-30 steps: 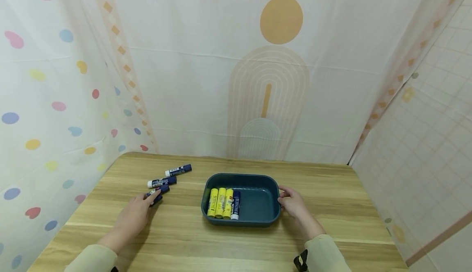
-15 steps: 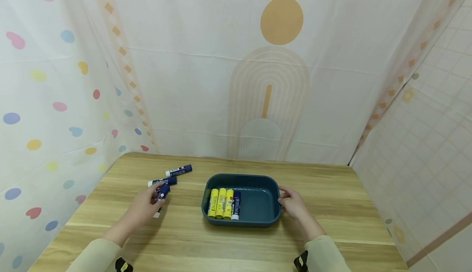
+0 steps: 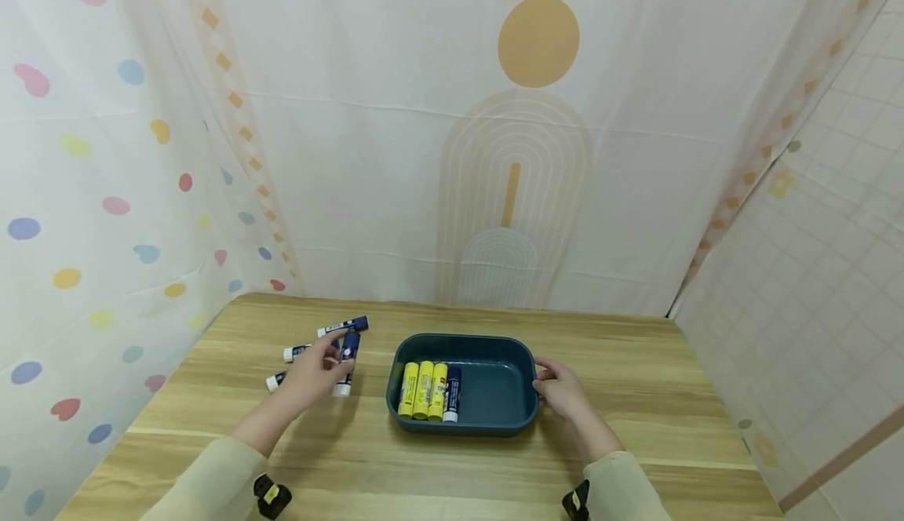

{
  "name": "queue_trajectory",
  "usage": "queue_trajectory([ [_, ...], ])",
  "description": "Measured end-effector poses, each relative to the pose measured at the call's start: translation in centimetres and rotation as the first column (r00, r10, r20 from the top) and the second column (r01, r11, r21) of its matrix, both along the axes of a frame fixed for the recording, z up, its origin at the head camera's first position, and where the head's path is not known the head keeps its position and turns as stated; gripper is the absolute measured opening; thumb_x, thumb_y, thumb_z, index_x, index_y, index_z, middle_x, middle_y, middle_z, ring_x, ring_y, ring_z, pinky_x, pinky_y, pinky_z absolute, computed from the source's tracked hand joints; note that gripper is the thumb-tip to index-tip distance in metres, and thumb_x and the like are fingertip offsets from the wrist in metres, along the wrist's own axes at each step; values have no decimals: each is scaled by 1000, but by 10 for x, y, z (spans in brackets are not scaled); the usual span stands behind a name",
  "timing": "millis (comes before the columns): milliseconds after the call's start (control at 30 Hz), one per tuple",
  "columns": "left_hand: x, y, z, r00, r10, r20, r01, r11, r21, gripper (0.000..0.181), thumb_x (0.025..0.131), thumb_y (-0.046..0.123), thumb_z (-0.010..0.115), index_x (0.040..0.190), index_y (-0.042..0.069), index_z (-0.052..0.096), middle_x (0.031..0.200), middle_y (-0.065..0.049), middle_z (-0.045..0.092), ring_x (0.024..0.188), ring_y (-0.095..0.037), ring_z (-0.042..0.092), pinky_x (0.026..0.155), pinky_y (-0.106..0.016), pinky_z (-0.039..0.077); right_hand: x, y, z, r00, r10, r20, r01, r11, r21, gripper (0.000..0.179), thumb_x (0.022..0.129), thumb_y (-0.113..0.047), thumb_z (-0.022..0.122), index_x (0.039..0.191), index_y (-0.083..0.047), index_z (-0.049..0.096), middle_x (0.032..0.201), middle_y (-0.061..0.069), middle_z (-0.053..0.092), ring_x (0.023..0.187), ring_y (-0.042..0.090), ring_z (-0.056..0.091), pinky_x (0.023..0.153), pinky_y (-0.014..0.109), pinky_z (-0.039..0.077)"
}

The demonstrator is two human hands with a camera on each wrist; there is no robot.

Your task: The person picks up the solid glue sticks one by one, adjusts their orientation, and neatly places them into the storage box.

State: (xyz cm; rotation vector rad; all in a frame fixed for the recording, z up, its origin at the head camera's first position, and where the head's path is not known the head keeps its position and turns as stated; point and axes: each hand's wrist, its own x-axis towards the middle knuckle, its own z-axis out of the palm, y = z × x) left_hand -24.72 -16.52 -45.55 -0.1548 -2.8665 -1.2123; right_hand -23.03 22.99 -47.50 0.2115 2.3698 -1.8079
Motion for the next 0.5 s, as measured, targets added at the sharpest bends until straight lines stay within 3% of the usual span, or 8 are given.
queue_trajectory([
  [333, -7, 61, 7, 995, -19, 94, 3, 986, 168, 56, 92, 18, 62, 143, 14, 38, 100, -9, 55, 87, -19, 56, 65, -28, 50, -1, -1, -1, 1000, -5, -4, 5, 1000, 1, 43, 93, 4, 48, 135, 8, 42, 92, 9, 47, 75, 16, 49, 62, 28, 46],
  [500, -4, 86, 10, 996, -40, 85, 27, 989, 148, 56, 91, 18, 63, 141, 12, 40, 95, -8, 55, 80, -18, 54, 63, -29, 49, -1, 0, -2, 1000, -7, -5, 7, 1000, -5, 42, 92, 5, 48, 134, 8, 43, 91, 10, 46, 75, 16, 49, 62, 28, 46],
])
